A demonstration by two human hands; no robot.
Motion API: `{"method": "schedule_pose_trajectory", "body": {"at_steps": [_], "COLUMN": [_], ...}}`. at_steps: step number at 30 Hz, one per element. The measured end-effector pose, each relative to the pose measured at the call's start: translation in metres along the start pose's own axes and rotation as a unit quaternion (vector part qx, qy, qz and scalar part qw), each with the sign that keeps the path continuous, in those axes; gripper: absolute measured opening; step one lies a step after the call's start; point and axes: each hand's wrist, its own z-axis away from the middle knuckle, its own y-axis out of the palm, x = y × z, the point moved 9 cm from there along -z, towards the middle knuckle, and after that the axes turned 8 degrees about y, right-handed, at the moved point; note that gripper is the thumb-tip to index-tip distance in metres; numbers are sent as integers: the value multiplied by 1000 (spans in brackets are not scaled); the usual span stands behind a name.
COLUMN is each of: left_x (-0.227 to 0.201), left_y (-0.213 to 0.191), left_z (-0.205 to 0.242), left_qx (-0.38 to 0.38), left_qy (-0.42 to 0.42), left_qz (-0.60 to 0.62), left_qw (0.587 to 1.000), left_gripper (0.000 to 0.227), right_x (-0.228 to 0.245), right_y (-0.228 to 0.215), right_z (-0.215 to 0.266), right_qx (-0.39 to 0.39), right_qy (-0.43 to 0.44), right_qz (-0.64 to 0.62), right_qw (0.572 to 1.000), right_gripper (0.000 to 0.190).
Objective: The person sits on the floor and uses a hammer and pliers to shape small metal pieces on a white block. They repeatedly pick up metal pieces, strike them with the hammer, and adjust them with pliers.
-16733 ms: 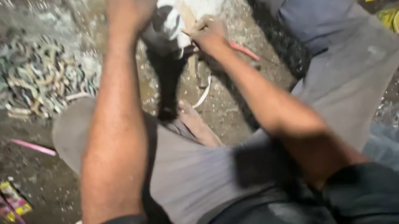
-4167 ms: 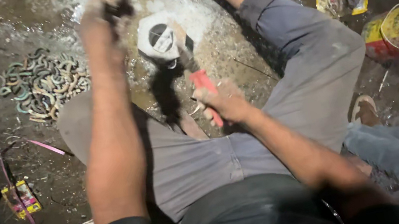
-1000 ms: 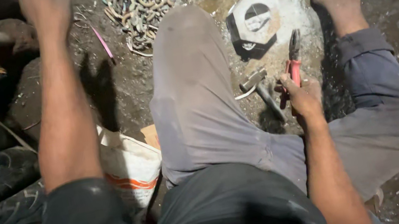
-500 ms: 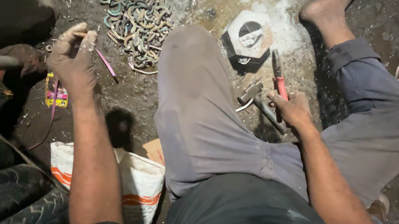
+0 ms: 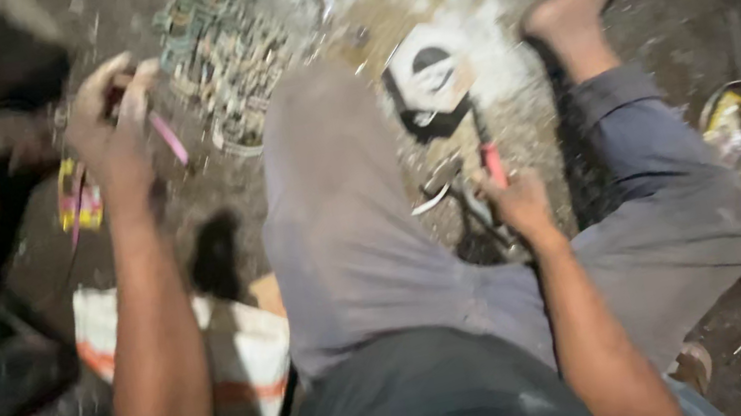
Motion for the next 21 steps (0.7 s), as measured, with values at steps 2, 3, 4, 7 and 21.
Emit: {"method": "schedule_pose_trajectory", "body": {"at_steps": [2, 3, 4, 7, 21], "left_x": [1, -7, -19, -7, -114], "left_y": [5, 0, -2, 17, 325], "left_z": [-3, -4, -10, -17, -44], "left_qx": [42, 21, -4, -19, 231], "left_qy": [17, 59, 105, -57, -114], "left_qz": [131, 14, -101, 137, 265], "left_qw": [990, 998, 989, 989, 929], "left_gripper": [32, 28, 24, 23, 18], "right_x": [5, 9, 23, 29, -82], "right_y": [-10, -12, -15, -11, 18], "right_z": [-2, 2, 6, 6, -87], "right_qx": [-34, -40, -43, -6, -27], "right_qy": [-24, -17, -45, -12, 243], "right_qz": [47, 16, -15, -54, 45], "right_qw": [998, 999, 998, 998, 969], "right_gripper": [55, 50, 50, 52, 42]}}
